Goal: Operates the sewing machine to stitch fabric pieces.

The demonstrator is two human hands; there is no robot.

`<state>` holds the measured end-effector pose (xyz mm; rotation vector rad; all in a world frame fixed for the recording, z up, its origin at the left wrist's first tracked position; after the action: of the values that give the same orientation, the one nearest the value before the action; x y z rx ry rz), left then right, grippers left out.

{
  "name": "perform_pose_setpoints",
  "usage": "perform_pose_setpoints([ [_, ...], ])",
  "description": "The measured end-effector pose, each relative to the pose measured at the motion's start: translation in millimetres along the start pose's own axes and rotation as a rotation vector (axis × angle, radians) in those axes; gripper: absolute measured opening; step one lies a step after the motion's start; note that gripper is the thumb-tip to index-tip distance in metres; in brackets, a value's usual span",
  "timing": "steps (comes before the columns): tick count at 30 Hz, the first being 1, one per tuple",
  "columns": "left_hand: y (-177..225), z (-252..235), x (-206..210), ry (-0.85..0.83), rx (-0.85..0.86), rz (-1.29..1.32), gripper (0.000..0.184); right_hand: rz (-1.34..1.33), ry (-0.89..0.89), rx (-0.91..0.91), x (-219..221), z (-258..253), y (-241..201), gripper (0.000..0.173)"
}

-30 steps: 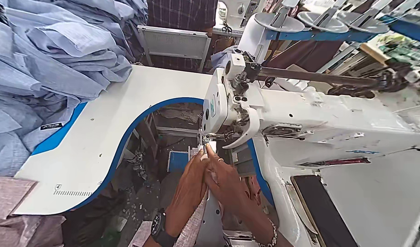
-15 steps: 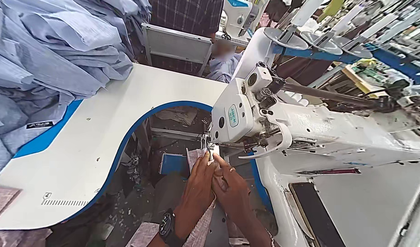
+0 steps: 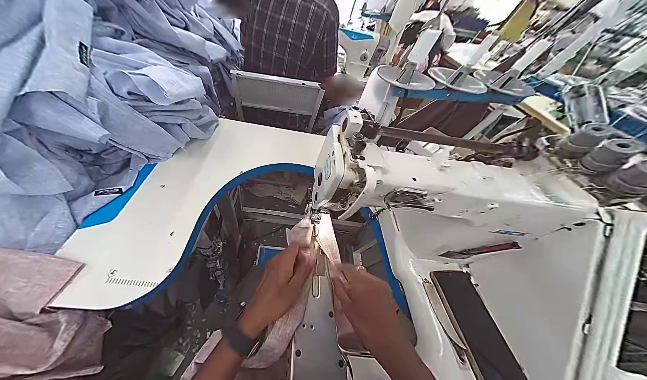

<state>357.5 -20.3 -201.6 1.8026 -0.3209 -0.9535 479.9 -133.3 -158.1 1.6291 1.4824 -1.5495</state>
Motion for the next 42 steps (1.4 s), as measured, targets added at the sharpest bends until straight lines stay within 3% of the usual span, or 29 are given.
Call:
perform_pose_setpoints([
  [2, 8.0, 31.6, 0.3, -0.159, -0.151, 0.068, 0.042, 0.049, -0.164, 0.037, -4.8, 26.5, 13.5, 0.015],
  [4, 16.2, 52.5, 8.1, -0.063, -0.127, -0.008, 0.029, 0.018, -0.29, 0.024, -3.2, 43.0, 28.6, 0.021],
  [6, 19.3, 55.8, 13.0, -0.022, -0.086, -0.064, 0.023, -0.027, -0.21, -0.077, -3.7, 50.3, 34.3, 0.023],
  [9, 25.3, 33.6, 7.3, -0.064, -0.074, -0.039, 0.027, -0.033, -0.124, -0.171, -8.2, 51.8, 26.5, 0.026],
  [11, 32.3, 8.5, -5.4, 0.156, -0.017, 0.041, 0.025, -0.033, -0.136, -0.161, -0.3, 56.2, 23.4, 0.026],
  [14, 39.6, -28.7, -14.0, 0.45, 0.095, 0.402, 0.019, -0.079, -0.04, -0.112, 20.3, 66.6, 31.4, 0.033],
  [18, 55.0, -46.5, -1.6, 0.537, 0.153, 0.637, 0.015, -0.065, 0.021, -0.09, 24.1, 68.8, 32.1, 0.034],
  [23, 69.1, -56.8, 4.9, 0.55, 0.26, 0.809, 0.017, -0.051, -0.006, -0.072, 21.9, 67.0, 28.5, 0.033],
  [28, 72.4, -64.6, -1.0, 0.478, 0.149, 1.088, 0.011, -0.037, -0.007, -0.062, 21.4, 66.7, 27.0, 0.031],
  [31, 72.4, -66.1, -2.1, 0.449, 0.131, 1.106, 0.011, -0.032, -0.005, -0.066, 22.2, 66.0, 27.0, 0.03],
  [34, 70.0, -60.4, -7.7, 0.444, 0.126, 1.069, 0.016, -0.035, -0.015, -0.066, 21.6, 66.6, 27.1, 0.031],
  [36, 66.2, -51.5, -22.0, 0.458, 0.11, 1.219, 0.026, -0.028, -0.014, -0.067, 20.4, 66.6, 27.5, 0.032],
  [39, 65.7, -30.4, -48.4, 0.426, 0.277, 1.451, 0.031, 0.015, 0.0, -0.055, 22.0, 67.0, 24.1, 0.028],
  [42, 70.1, -5.3, -46.7, 0.346, 0.375, 1.154, 0.02, 0.004, 0.147, 0.006, 5.8, 54.5, 26.8, 0.033],
])
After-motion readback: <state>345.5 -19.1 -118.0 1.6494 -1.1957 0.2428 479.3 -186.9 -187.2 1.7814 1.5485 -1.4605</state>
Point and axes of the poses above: each hand's wrist, its own z-axis away from the middle knuckle, its own x-axis out of the palm, y = z × x, the point moved 4 cm from there along -z, towards the middle knuckle, and after that the axes turned 4 degrees about x, right-handed, at the moved point
